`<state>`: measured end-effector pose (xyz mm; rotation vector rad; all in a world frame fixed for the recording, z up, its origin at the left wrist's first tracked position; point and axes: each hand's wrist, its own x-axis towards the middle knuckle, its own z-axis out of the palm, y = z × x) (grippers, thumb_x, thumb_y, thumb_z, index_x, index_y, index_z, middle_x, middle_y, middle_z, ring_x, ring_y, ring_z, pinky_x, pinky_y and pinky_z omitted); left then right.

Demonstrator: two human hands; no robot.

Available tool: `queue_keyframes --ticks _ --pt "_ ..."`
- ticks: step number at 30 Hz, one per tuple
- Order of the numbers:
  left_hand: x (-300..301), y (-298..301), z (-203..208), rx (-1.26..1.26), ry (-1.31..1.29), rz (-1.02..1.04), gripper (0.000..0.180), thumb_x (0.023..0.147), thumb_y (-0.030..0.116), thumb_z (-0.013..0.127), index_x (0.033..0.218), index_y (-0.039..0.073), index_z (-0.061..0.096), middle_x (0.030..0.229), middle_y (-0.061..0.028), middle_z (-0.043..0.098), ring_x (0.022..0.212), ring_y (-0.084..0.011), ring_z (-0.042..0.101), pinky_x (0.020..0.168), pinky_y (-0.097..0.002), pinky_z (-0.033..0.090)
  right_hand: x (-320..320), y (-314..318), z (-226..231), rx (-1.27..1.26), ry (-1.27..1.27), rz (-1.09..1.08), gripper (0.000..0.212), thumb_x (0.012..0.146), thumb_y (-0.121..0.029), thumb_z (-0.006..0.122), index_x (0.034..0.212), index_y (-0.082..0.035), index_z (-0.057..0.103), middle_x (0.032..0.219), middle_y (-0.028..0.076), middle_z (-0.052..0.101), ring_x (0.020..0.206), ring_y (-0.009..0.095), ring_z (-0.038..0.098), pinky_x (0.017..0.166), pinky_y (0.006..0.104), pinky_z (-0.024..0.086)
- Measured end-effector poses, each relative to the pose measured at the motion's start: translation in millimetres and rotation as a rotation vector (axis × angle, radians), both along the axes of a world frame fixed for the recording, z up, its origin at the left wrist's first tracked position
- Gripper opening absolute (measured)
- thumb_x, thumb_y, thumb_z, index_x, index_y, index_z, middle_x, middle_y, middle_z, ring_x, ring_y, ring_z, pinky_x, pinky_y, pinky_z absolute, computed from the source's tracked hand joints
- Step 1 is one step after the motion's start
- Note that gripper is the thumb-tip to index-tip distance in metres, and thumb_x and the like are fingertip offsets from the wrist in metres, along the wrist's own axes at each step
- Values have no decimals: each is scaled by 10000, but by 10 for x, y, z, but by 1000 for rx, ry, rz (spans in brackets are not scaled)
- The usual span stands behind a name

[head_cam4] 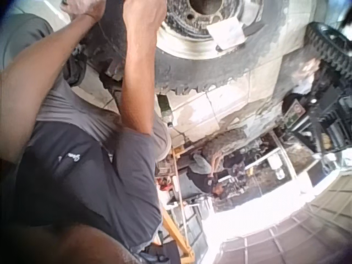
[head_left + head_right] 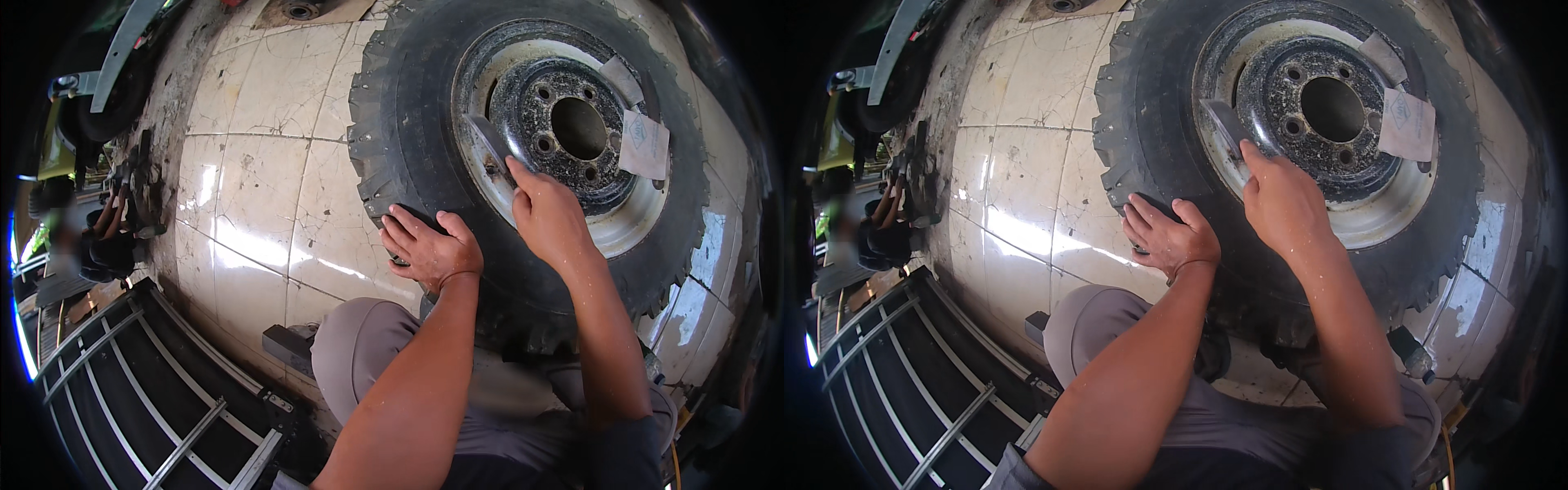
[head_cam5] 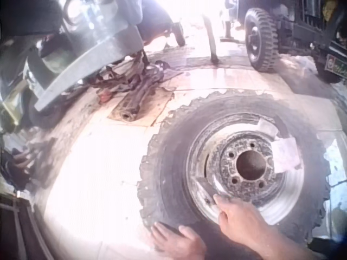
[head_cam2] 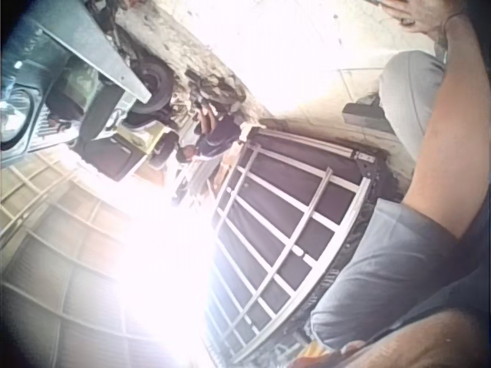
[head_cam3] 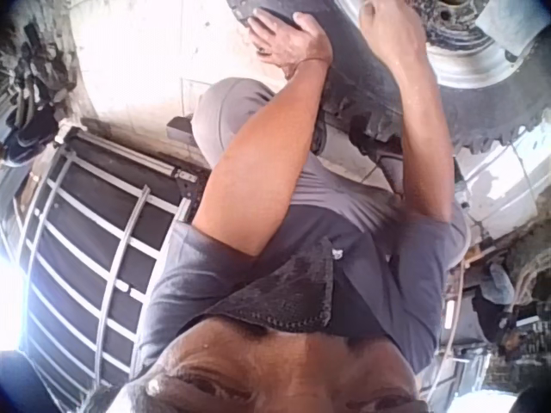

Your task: The person uses a scraper tool to clean the inner rim area of a large vehicle tire. They repeatedly scrape the surface between the tire bead and the metal rim, holding the tire steady with their left hand while working with the right hand.

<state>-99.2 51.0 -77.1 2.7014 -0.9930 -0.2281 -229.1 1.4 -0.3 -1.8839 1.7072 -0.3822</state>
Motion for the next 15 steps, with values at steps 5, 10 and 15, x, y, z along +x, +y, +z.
queue_keyframes --ticks 5,10,15 --pt "0 1 64 24 24 -11 741 926 404 430 1544 31 265 1588 -195 282 1488 -345 208 1136 -643 162 79 181 101 55 210 82 440 895 -66 563 1333 -43 595 948 214 665 872 406 664 791 485 534" --pt "-15 2 24 30 23 -12 756 919 411 436 1546 28 260 1590 -203 275 1491 -350 199 1144 -641 140 211 56 155 94 302 155 468 861 -27 579 1326 24 574 986 251 675 883 399 700 775 453 566" --pt "8 3 36 28 51 -2 763 902 410 439 1550 42 277 1610 -193 253 1506 -352 171 1139 -648 131 333 -172 137 70 291 159 456 864 -16 560 1314 56 569 991 260 683 904 411 701 793 463 569"
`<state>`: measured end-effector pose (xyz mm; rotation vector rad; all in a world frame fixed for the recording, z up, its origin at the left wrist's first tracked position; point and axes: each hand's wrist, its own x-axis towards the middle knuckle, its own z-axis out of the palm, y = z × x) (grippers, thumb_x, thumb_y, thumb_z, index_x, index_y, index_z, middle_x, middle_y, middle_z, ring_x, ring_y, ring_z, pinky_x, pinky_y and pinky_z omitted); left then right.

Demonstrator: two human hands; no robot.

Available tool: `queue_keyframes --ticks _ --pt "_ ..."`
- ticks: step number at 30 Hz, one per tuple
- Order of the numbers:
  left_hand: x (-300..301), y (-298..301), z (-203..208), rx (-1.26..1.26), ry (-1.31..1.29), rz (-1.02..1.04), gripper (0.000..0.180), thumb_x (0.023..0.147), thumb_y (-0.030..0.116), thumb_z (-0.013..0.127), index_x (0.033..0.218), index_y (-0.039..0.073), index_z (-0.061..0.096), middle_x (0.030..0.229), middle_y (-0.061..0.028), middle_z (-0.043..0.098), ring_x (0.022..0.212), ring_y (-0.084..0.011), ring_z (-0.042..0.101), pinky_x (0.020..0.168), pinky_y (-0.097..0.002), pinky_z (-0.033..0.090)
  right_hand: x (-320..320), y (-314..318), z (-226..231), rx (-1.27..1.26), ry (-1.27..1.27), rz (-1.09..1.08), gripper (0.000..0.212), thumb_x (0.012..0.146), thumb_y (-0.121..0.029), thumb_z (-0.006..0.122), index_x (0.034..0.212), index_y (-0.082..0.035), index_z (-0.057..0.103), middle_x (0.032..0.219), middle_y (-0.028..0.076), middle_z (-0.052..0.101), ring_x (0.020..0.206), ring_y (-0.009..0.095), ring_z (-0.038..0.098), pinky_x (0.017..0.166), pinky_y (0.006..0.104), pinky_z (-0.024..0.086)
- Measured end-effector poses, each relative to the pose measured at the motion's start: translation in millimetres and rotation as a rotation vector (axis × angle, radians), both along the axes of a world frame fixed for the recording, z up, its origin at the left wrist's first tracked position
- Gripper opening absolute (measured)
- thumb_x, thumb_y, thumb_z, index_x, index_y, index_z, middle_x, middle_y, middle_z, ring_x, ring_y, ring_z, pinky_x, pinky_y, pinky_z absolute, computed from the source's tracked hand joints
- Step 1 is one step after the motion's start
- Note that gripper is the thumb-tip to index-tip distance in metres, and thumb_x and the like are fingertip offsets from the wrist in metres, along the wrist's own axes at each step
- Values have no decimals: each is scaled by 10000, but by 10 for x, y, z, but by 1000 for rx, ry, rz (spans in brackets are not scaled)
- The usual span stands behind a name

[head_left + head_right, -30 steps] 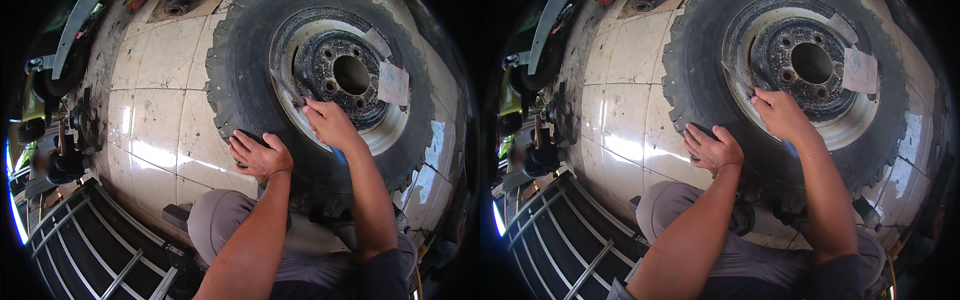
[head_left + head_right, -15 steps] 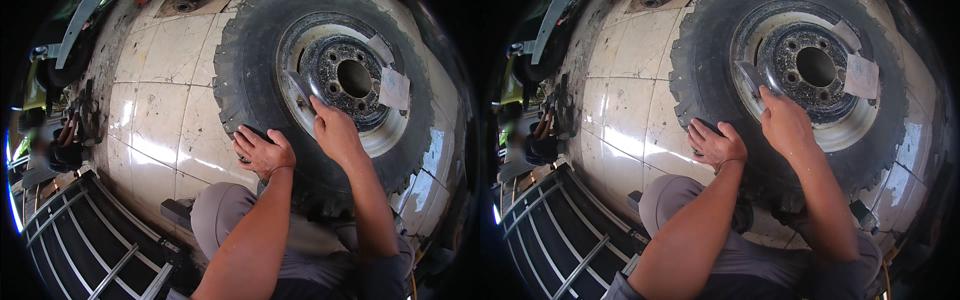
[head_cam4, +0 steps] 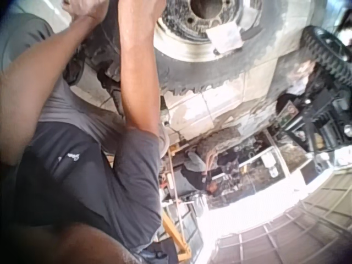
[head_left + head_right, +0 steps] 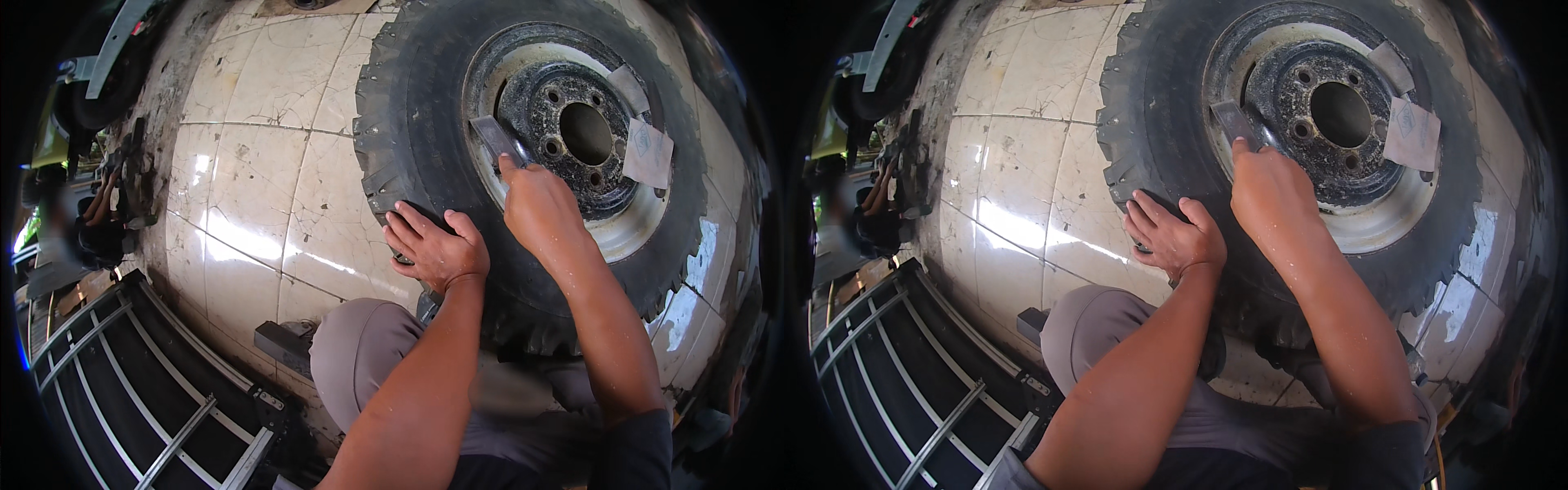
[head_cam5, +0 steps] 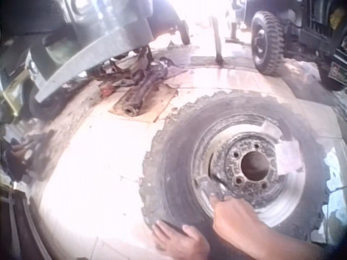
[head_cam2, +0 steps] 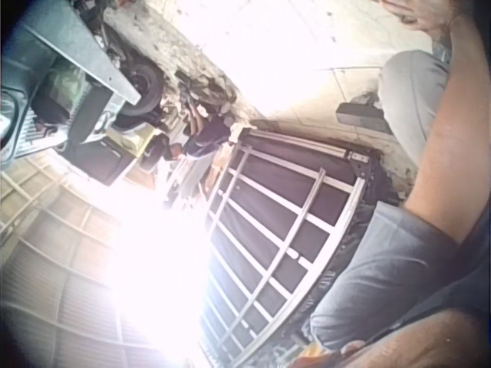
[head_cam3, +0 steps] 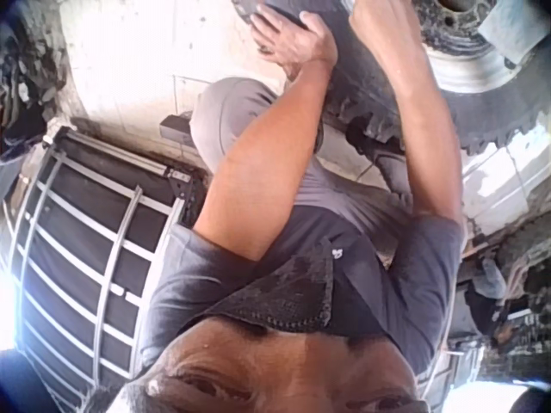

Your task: The person uses a scraper tool to clean the inner rim area of a large vehicle tire. They repeatedly scrape the surface between the tire bead and the metal rim, holding the tire steady with their left hand while working with the right hand.

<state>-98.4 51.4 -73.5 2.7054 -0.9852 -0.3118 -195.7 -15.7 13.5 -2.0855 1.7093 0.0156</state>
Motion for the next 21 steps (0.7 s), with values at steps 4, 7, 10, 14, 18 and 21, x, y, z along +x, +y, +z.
queue_keyframes --ticks 4,7,10,14,18,21 --pt "10 4 -28 -19 -17 -5 766 900 410 437 1550 39 273 1603 -203 259 1504 -354 171 1138 -649 130 30 201 6 13 15 -25 461 862 -33 574 1318 30 586 941 272 672 864 429 679 791 477 548" --pt "4 -8 -11 -5 2 12 767 900 410 437 1552 40 269 1601 -206 263 1505 -353 167 1138 -647 131 75 -104 -42 21 -27 -78 454 875 -44 551 1319 41 581 990 306 669 922 423 680 831 478 543" --pt "-12 -17 41 -20 29 -23 770 901 410 439 1554 42 266 1604 -204 261 1506 -354 168 1137 -645 133 -29 -407 -60 -1 -150 -162 470 875 -50 530 1332 56 560 1042 331 661 991 419 674 884 475 529" --pt "0 2 -26 -15 0 -5 767 905 410 438 1554 38 268 1616 -196 243 1508 -351 164 1141 -642 126 -239 -147 59 117 -372 -364 509 890 -147 557 1372 19 539 1121 308 649 1035 416 653 929 470 481" --pt "-4 6 6 -6 3 -2 755 915 406 438 1552 38 268 1605 -197 259 1504 -350 175 1144 -641 129 -350 168 53 177 -391 -388 471 919 -157 582 1378 -53 558 1094 278 668 1001 417 656 861 474 491" --pt "-29 0 -16 -18 -31 -10 741 925 397 443 1547 34 268 1585 -198 290 1491 -350 203 1143 -644 142 -398 336 -6 37 -287 -141 440 926 -99 569 1366 -117 583 1012 232 693 950 409 668 816 492 513"
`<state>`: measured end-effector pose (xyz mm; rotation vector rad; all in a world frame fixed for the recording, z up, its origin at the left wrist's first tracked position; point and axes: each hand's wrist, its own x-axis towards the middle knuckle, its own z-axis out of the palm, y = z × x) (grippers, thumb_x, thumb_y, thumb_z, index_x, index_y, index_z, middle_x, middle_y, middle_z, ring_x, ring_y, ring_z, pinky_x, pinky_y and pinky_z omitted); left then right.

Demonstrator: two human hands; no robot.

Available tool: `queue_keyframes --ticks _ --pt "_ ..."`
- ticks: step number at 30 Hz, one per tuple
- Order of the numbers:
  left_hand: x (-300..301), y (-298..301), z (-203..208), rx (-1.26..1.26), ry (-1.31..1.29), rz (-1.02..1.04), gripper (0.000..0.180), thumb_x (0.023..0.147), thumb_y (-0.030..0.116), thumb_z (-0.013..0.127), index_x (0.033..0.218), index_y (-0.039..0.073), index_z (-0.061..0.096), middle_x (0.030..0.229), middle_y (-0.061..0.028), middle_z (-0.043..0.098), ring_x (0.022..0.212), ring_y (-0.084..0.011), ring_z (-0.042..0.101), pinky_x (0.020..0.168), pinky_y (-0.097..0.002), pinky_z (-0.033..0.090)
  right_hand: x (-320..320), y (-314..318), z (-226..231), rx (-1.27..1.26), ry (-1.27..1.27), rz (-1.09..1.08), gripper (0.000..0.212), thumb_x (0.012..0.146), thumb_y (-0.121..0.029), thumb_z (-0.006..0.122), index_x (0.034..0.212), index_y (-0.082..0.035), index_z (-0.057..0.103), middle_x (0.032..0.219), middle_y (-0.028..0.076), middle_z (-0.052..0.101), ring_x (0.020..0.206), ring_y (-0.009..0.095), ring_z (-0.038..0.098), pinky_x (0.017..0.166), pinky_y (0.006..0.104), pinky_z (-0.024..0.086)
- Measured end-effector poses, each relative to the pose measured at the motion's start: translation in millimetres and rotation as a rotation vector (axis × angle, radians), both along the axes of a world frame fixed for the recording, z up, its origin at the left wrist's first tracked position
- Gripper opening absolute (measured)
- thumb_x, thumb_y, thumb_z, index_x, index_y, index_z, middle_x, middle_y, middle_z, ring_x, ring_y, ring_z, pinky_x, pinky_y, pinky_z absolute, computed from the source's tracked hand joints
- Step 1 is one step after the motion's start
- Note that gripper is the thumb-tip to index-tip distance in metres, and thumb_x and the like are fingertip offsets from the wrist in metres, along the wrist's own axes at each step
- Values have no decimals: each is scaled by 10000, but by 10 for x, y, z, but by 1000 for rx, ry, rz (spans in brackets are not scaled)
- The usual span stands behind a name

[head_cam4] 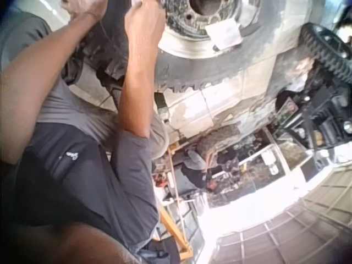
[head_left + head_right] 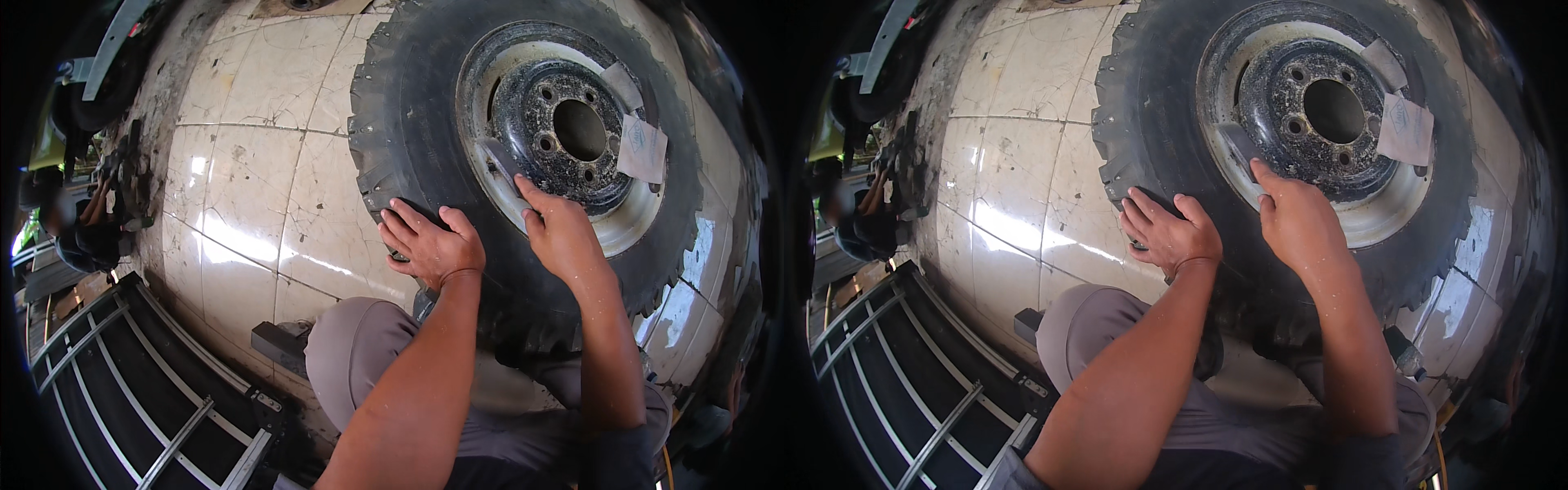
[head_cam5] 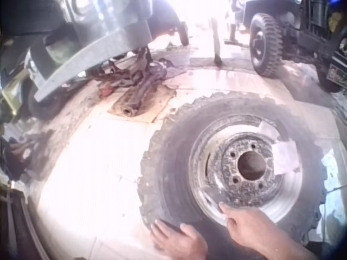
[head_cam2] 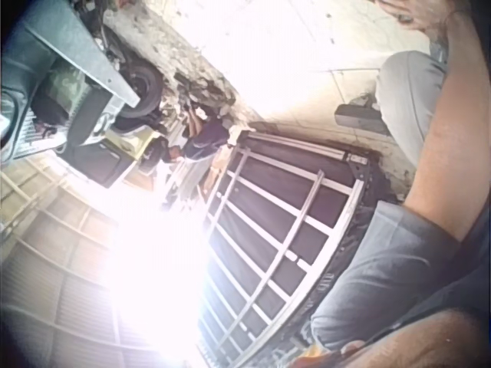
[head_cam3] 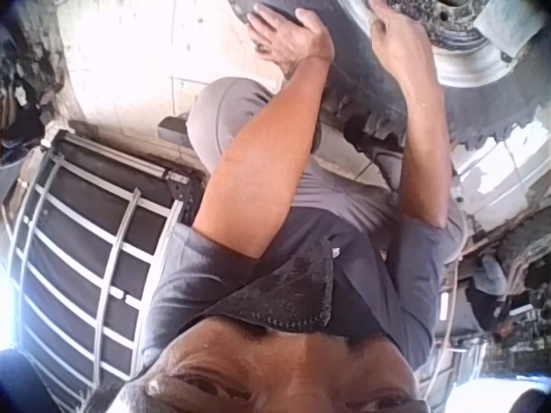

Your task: The person uses a scraper tool to clean the inner rim area of a large vehicle tire. They repeatedly scrape the surface between the tire bead and the metal rim, holding the tire steady with their left hand while working with the right hand.

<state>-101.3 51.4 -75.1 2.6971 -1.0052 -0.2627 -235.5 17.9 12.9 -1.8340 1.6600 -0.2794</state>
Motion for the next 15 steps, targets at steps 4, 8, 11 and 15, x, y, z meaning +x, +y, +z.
queue_keyframes --ticks 4,8,11,15 --pt "18 -5 -28 4 -19 7 742 924 394 445 1548 34 267 1580 -196 296 1485 -351 216 1141 -640 147 102 32 -20 12 210 81 439 916 -72 563 1352 -117 599 918 203 682 883 385 685 795 487 540" --pt "6 -12 16 2 -17 1 743 924 399 442 1549 37 266 1577 -194 302 1485 -350 217 1140 -642 150 161 -287 -215 -106 198 47 437 924 -93 567 1361 -86 583 880 201 675 829 378 684 753 472 547" --pt "15 2 2 -7 -10 -6 742 926 401 442 1549 39 269 1576 -190 304 1483 -347 218 1140 -642 151 125 -511 -262 -6 -30 -103 465 938 -146 597 1388 -40 545 827 153 666 737 281 685 623 412 551" --pt "20 7 -21 22 -16 9 735 931 399 435 1553 45 266 1590 -180 289 1494 -342 202 1142 -641 152 -8 -319 123 421 -857 -514 632 951 -196 629 1495 4 377 889 78 625 616 124 594 431 295 479"
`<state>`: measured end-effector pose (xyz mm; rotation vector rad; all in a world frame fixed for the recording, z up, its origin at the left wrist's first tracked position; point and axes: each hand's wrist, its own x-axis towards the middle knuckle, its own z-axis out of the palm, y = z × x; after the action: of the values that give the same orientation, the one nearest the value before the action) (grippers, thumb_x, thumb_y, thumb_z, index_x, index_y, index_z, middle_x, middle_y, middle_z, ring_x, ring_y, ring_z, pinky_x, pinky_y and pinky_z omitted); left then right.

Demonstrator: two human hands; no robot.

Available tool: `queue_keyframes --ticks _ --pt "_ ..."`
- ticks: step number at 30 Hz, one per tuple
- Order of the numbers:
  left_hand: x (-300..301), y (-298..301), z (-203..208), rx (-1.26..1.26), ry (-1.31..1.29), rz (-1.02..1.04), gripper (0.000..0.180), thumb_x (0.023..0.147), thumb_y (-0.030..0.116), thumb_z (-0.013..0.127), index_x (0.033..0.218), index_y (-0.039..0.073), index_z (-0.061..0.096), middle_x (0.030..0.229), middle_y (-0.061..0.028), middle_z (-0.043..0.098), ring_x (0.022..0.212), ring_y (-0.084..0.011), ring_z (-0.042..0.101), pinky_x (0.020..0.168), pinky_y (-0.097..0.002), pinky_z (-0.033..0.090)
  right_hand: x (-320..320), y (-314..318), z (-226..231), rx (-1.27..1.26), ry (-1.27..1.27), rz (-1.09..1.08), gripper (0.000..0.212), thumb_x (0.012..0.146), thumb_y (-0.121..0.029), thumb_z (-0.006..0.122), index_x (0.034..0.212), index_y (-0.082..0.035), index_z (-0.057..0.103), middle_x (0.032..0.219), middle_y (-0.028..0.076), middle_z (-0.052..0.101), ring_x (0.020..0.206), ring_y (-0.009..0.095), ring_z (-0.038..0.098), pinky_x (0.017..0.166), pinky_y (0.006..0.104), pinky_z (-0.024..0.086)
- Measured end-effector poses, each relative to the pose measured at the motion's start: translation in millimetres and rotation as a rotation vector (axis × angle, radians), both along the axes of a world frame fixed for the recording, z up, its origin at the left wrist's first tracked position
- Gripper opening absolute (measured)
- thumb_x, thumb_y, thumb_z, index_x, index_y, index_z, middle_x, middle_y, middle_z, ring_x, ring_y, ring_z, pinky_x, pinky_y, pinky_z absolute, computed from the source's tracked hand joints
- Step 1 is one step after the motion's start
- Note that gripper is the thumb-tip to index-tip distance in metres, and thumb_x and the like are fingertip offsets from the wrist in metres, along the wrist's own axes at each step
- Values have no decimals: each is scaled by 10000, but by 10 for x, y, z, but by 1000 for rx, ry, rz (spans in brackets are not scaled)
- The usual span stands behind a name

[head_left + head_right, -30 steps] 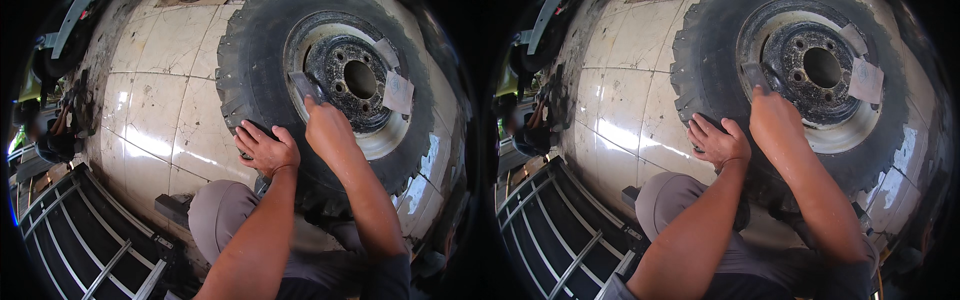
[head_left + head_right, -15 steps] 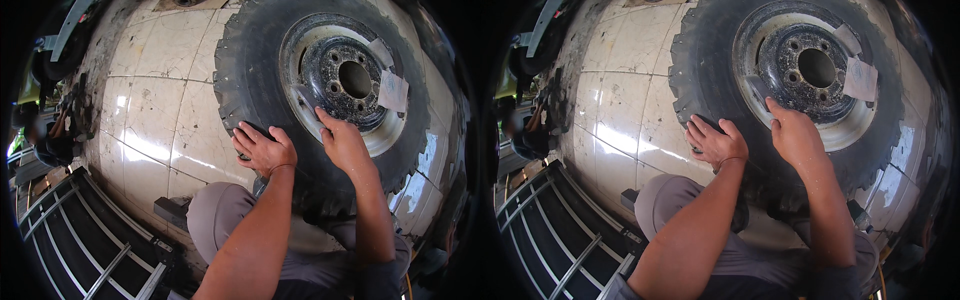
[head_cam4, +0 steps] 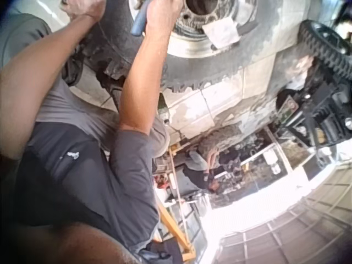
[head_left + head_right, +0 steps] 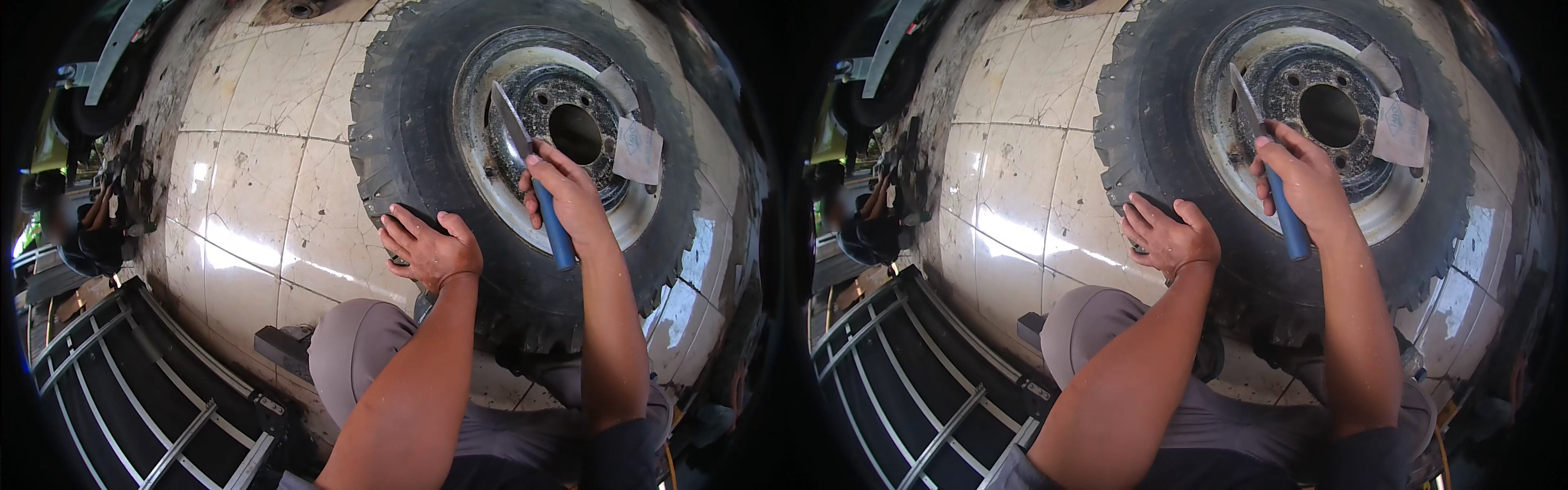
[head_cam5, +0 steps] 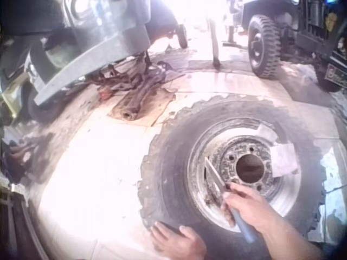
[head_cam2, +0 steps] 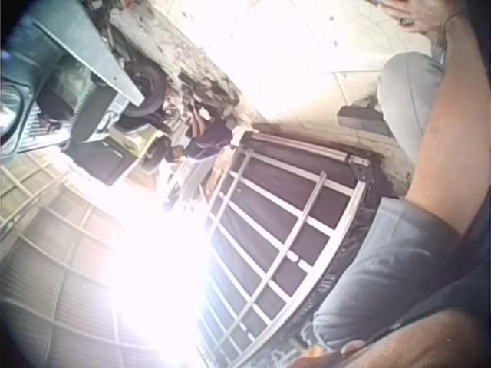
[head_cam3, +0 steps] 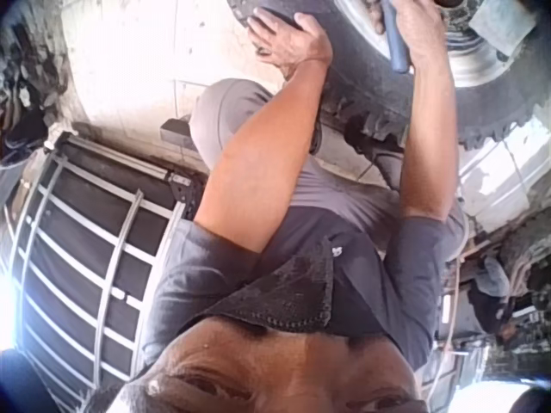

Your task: The person uses a scraper tool to clean the inner rim area of a large vehicle tire. They repeatedly scrape the surface between the tire bead and the metal rim, holding the tire steady with their left hand while working with the right hand.

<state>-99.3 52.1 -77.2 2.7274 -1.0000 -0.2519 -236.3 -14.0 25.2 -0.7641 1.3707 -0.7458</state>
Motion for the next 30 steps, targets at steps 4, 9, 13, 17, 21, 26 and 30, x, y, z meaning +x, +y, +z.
queue_keyframes --ticks 4,9,13,17,21,26,30 --pt "-12 -6 18 -5 29 -7 728 933 403 420 1553 52 270 1602 -169 279 1503 -330 196 1145 -638 159 -147 368 113 116 -157 -175 710 924 -119 616 1525 35 269 992 120 603 592 140 574 395 285 459" --pt "-26 -42 64 -22 24 31 735 936 440 398 1557 66 274 1599 -140 303 1498 -289 231 1144 -632 187 -163 554 193 -42 -396 -261 630 936 -128 584 1479 54 321 951 120 606 560 128 559 382 280 445" --pt "-53 -53 59 -22 60 51 731 942 446 385 1568 91 261 1613 -133 278 1503 -289 216 1144 -624 171 -286 536 100 50 -370 -119 517 991 -207 555 1430 13 393 872 91 593 510 100 520 372 259 421" --pt "-13 -27 -3 -35 8 48 726 936 449 390 1554 82 288 1587 -133 324 1487 -286 245 1131 -619 198 -252 662 -142 16 -154 -184 566 913 -153 592 1393 80 403 758 69 553 490 101 532 365 285 412" --pt "-11 -4 -7 -53 7 24 722 934 452 388 1551 88 295 1583 -114 338 1485 -267 252 1127 -622 208 -305 590 -270 -56 -370 -264 726 916 -135 568 1543 33 242 753 56 557 498 114 540 378 289 427" --pt "-68 -7 30 -44 -5 53 703 936 445 386 1552 115 304 1586 -81 345 1476 -256 277 1119 -636 219 -402 609 -140 34 -265 -211 689 940 -165 582 1543 -36 274 691 36 522 470 108 489 348 292 390" --pt "-58 -5 23 -47 -7 59 699 934 443 379 1554 132 299 1594 -77 331 1474 -261 278 1119 -671 217 -392 738 84 14 -99 -245 567 868 -94 564 1398 18 394 650 59 521 439 129 480 349 306 376"
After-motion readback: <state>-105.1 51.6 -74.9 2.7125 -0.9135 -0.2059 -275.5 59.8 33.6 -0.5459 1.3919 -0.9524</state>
